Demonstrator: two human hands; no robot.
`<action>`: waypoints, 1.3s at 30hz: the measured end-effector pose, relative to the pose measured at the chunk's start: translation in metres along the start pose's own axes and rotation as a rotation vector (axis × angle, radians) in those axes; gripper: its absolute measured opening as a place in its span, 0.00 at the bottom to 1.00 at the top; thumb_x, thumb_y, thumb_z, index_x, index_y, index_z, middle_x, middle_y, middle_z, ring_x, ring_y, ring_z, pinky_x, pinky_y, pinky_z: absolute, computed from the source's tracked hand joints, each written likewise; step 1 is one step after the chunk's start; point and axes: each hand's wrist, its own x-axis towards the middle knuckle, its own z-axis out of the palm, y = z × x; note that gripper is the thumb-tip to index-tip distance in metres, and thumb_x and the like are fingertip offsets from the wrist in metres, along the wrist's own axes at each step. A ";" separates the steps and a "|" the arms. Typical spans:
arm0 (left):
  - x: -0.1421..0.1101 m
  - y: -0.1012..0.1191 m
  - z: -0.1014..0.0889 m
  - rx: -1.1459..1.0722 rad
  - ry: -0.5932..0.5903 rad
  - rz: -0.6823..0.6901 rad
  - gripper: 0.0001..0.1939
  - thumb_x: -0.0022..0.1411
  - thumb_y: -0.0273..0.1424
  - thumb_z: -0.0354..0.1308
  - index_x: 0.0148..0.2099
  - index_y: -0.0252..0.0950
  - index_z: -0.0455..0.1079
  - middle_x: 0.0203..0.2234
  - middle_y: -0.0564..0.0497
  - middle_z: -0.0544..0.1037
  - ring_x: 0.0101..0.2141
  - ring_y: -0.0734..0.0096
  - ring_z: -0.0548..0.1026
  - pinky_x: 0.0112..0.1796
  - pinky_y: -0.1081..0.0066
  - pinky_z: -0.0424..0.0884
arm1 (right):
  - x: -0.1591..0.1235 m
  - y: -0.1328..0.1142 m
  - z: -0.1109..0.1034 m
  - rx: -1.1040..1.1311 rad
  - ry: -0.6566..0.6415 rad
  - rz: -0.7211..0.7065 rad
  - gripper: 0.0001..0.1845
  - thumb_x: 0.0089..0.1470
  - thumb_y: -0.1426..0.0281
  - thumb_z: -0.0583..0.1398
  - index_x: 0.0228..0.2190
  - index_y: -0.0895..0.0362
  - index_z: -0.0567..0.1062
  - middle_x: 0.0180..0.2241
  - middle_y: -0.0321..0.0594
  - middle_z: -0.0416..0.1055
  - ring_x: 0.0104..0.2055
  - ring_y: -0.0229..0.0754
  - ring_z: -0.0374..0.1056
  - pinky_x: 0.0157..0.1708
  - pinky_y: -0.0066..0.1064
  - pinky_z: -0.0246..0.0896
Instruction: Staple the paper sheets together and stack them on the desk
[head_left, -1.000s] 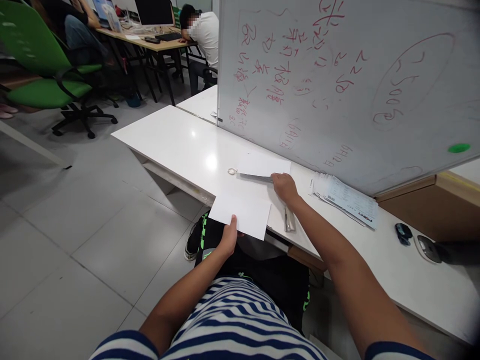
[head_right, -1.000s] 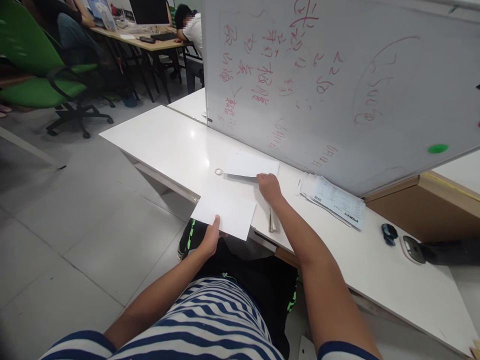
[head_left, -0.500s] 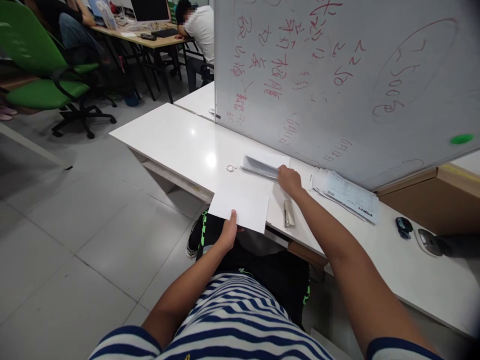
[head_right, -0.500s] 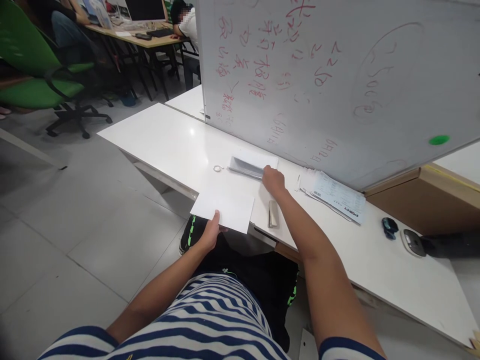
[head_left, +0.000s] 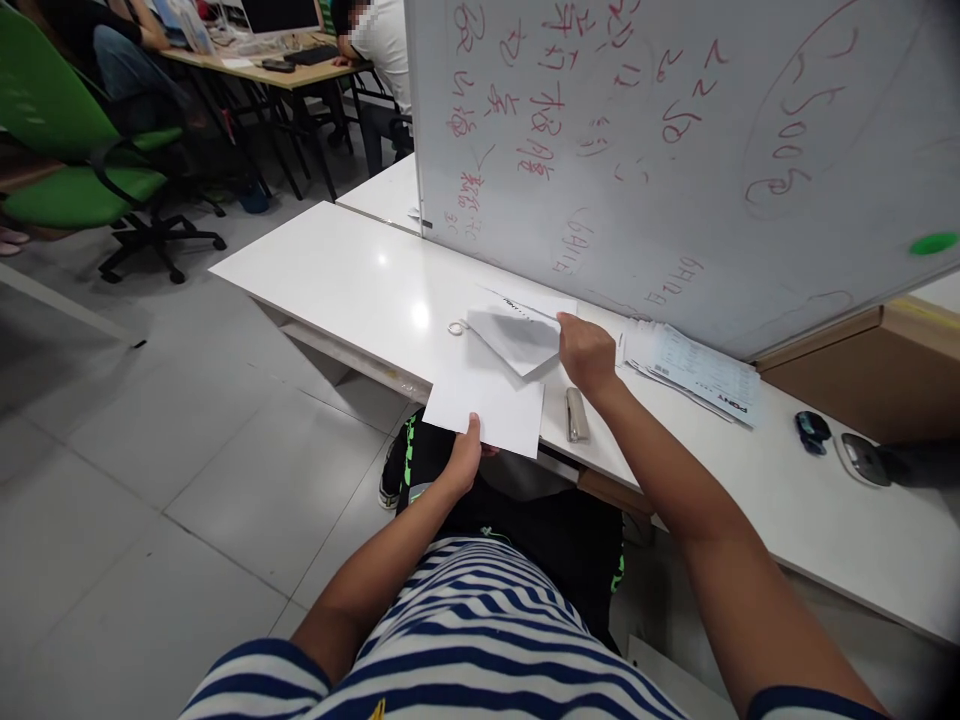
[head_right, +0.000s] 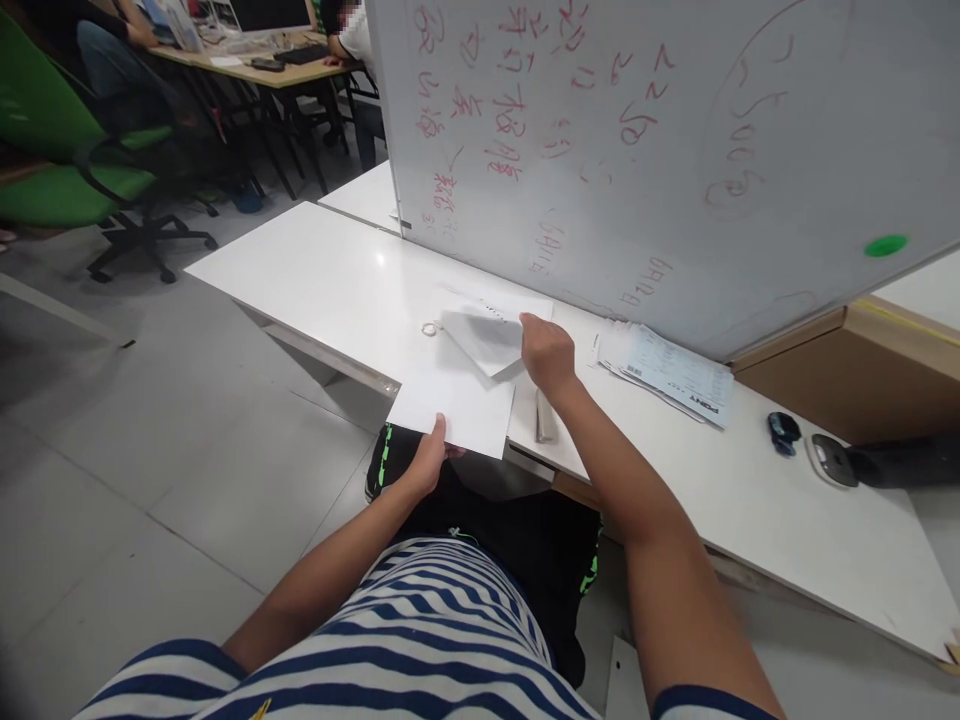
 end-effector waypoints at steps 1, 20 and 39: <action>0.000 -0.001 0.000 -0.003 0.004 -0.003 0.32 0.64 0.56 0.50 0.41 0.27 0.72 0.25 0.43 0.77 0.23 0.68 0.74 0.27 0.70 0.72 | 0.001 0.005 0.006 0.015 -0.047 0.058 0.21 0.64 0.73 0.45 0.44 0.63 0.75 0.36 0.52 0.77 0.37 0.46 0.71 0.36 0.34 0.60; 0.016 0.018 -0.005 0.140 0.030 0.016 0.27 0.63 0.51 0.56 0.42 0.27 0.72 0.28 0.44 0.74 0.24 0.71 0.71 0.18 0.75 0.67 | 0.027 0.010 -0.008 0.723 0.148 0.621 0.15 0.58 0.69 0.50 0.44 0.59 0.70 0.28 0.36 0.69 0.26 0.36 0.60 0.29 0.29 0.56; 0.010 0.021 -0.006 0.176 0.046 -0.001 0.25 0.63 0.49 0.56 0.40 0.28 0.73 0.32 0.42 0.76 0.23 0.70 0.70 0.21 0.70 0.68 | 0.022 -0.082 -0.031 -0.171 -0.324 -0.291 0.19 0.59 0.80 0.47 0.41 0.64 0.76 0.28 0.48 0.72 0.26 0.43 0.62 0.27 0.33 0.41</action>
